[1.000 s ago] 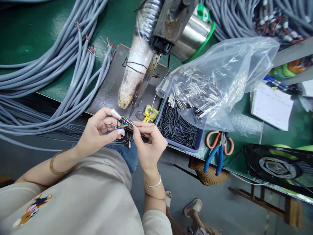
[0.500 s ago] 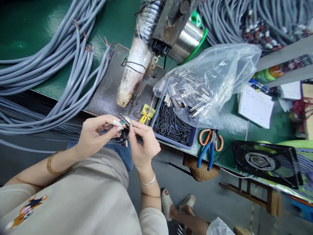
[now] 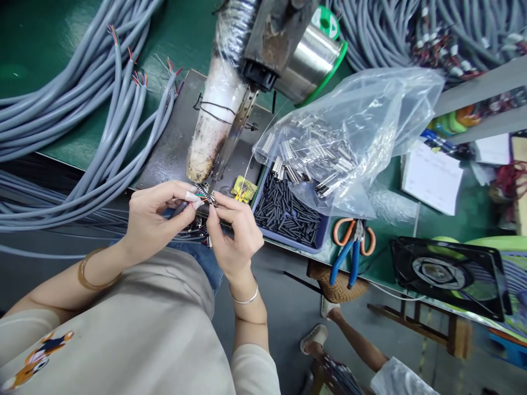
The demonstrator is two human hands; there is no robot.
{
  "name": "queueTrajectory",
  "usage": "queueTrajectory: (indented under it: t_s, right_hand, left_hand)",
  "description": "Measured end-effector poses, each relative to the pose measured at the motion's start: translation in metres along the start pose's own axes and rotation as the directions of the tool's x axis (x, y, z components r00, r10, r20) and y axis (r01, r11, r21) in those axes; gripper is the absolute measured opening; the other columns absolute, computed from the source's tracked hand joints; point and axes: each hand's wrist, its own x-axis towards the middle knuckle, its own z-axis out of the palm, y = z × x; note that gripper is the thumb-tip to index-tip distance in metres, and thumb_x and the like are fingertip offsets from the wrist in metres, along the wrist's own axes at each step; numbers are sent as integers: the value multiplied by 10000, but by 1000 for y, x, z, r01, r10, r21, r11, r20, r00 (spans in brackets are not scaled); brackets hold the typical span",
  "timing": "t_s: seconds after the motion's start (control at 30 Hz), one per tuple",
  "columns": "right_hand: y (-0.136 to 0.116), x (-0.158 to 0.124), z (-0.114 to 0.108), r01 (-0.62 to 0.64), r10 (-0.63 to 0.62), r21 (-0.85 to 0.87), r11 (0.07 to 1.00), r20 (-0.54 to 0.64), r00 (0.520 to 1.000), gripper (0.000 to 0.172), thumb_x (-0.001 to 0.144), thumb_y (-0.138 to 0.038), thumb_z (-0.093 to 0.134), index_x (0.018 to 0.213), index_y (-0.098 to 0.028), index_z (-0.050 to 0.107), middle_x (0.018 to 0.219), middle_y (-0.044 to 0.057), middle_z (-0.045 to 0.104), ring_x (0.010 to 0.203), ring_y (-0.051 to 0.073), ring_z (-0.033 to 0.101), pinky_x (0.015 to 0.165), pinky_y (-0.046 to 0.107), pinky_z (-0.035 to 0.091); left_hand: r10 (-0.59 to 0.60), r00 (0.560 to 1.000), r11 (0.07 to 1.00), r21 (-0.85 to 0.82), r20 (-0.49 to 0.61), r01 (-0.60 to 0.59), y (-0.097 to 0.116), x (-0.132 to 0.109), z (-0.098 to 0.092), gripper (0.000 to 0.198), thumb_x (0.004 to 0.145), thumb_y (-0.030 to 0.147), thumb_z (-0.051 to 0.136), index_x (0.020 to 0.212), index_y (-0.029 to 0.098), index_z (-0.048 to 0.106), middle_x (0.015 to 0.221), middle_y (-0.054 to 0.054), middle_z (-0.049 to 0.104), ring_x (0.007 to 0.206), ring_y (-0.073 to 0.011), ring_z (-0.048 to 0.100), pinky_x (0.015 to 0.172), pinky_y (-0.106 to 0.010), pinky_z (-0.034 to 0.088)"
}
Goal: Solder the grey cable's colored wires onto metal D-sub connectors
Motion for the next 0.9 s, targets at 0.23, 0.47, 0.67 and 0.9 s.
queueTrajectory:
  t_s: [0.23, 0.47, 0.67, 0.9]
  right_hand:
    - [-3, 9, -1, 4, -4, -35, 999, -6, 1000, 159, 845, -97, 776, 901, -218, 689, 999, 20, 796, 899, 156, 758, 819, 310, 635]
    - [-2, 3, -6, 116, -109, -100, 988, 72, 991, 182, 839, -95, 780, 919, -213, 667, 1093, 59, 790, 917, 157, 773, 791, 262, 653]
    - [6, -6, -10, 145, -144, -30, 989, 41, 989, 186, 865, -86, 732, 969, -208, 637, 1063, 70, 803, 917, 178, 790, 771, 280, 662]
    - [10, -19, -16, 55, -71, 184, 981, 82, 994, 146, 900, -109, 682, 964, -210, 600, 1039, 68, 805, 861, 182, 789, 652, 276, 617]
  left_hand:
    - [69, 998, 997, 24, -15, -68, 0, 3, 0, 111, 836, 43, 661, 863, 151, 672, 831, -26, 736, 735, -102, 665, 659, -192, 513]
    - [-94, 995, 995, -10, 41, 95, 3, 2, -3, 63, 831, 83, 671, 838, 146, 678, 827, -32, 738, 688, -101, 654, 632, -197, 510]
    - [-412, 894, 857, -259, 178, 446, 8, 4, -5, 92, 839, 191, 719, 799, 140, 652, 749, -21, 714, 583, -80, 617, 544, -174, 490]
    - [-479, 651, 476, -449, 589, 756, 11, 5, -15, 271, 789, 290, 834, 831, 142, 611, 515, 54, 600, 410, -58, 532, 423, -145, 435]
